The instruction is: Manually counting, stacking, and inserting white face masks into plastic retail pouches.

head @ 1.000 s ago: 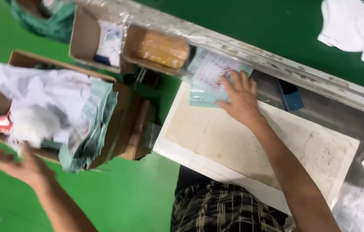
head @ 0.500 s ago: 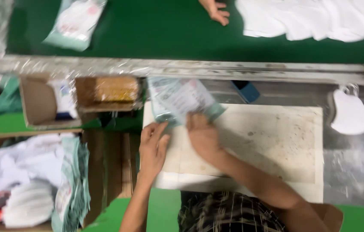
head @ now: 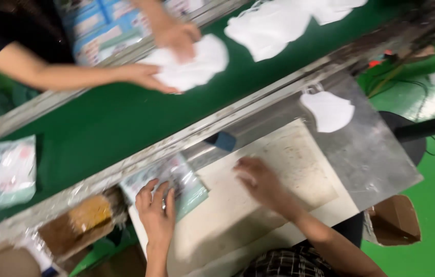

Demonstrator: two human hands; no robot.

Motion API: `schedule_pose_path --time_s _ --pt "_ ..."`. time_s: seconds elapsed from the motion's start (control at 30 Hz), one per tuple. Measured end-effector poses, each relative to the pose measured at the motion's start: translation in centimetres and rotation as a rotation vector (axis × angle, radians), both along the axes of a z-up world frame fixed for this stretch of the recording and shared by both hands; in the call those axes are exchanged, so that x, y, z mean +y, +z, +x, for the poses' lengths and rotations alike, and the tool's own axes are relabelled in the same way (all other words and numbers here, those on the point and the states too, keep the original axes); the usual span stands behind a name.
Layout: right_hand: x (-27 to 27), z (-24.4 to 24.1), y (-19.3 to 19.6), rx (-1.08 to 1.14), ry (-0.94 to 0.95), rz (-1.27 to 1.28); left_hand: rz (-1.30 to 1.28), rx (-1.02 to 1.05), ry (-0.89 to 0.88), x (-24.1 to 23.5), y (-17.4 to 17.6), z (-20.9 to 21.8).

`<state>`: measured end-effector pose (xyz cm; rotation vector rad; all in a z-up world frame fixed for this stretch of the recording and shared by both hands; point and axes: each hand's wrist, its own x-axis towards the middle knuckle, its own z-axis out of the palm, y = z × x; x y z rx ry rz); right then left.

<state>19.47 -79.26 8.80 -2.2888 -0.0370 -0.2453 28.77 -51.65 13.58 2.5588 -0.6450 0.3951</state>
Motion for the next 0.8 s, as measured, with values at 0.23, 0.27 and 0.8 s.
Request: schedule_pose_path --time_s 0.23,0.27,0.8 --pt "-7.8 0.4 -2.9 -0.345 -0.39 -0.009 -0.285 -0.082 -0.116 -11.0 1.3 5.6" --pt "-8.4 0.6 -4.5 -0.39 -0.396 -0.035 -0.315 -0.112 -0.118 -12.6 1.8 6.8" --pt "-11.4 22.9 4.0 -0.289 -0.259 -0.227 0.036 0.52 0.402 -22.8 0.1 26.1"
